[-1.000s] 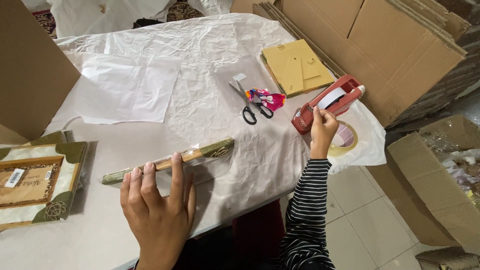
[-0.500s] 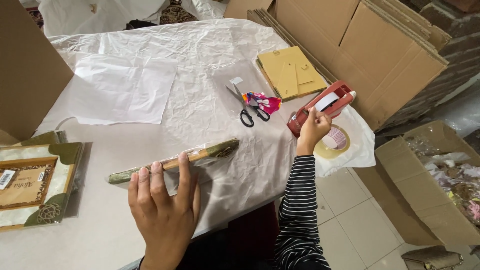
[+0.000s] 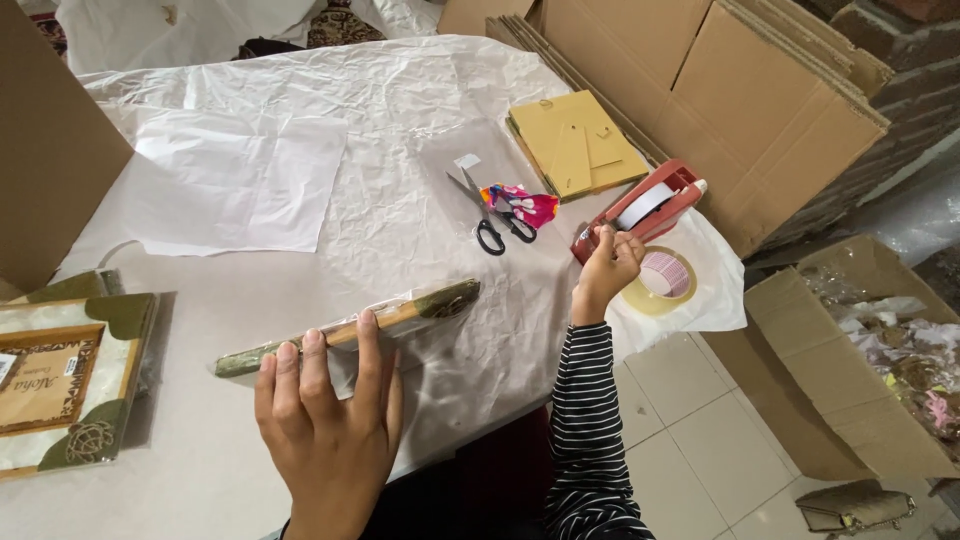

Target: The person places a small yellow label on a brown paper-wrapped item, then uses a tape dispenser to apply clear tape to seal the package. They then pick up a decorative wooden tray, wipe its surface with a colorful cloth, and place it on the table.

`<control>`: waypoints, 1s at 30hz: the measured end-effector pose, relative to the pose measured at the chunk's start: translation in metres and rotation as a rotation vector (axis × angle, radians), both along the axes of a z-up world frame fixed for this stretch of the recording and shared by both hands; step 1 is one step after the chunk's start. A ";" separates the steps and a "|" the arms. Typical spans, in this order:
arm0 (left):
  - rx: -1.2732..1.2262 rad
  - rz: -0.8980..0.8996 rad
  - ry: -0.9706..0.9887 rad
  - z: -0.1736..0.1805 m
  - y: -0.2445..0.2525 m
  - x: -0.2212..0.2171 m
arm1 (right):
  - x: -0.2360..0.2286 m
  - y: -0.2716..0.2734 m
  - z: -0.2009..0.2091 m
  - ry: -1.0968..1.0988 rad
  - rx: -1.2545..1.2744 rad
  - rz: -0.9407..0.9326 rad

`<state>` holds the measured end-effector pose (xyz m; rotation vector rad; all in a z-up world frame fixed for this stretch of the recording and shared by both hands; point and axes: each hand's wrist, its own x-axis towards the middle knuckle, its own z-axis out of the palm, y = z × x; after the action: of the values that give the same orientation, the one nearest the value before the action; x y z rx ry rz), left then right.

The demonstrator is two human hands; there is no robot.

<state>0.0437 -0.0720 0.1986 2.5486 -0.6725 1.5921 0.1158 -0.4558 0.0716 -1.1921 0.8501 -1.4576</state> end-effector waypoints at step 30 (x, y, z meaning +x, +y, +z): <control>-0.059 -0.084 0.043 -0.005 0.003 0.003 | -0.004 -0.002 -0.027 0.321 -0.133 -0.085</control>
<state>0.0466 -0.0686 0.1935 2.4704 -0.7074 1.5034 0.1123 -0.4580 0.0445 -1.5339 1.0431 -1.4294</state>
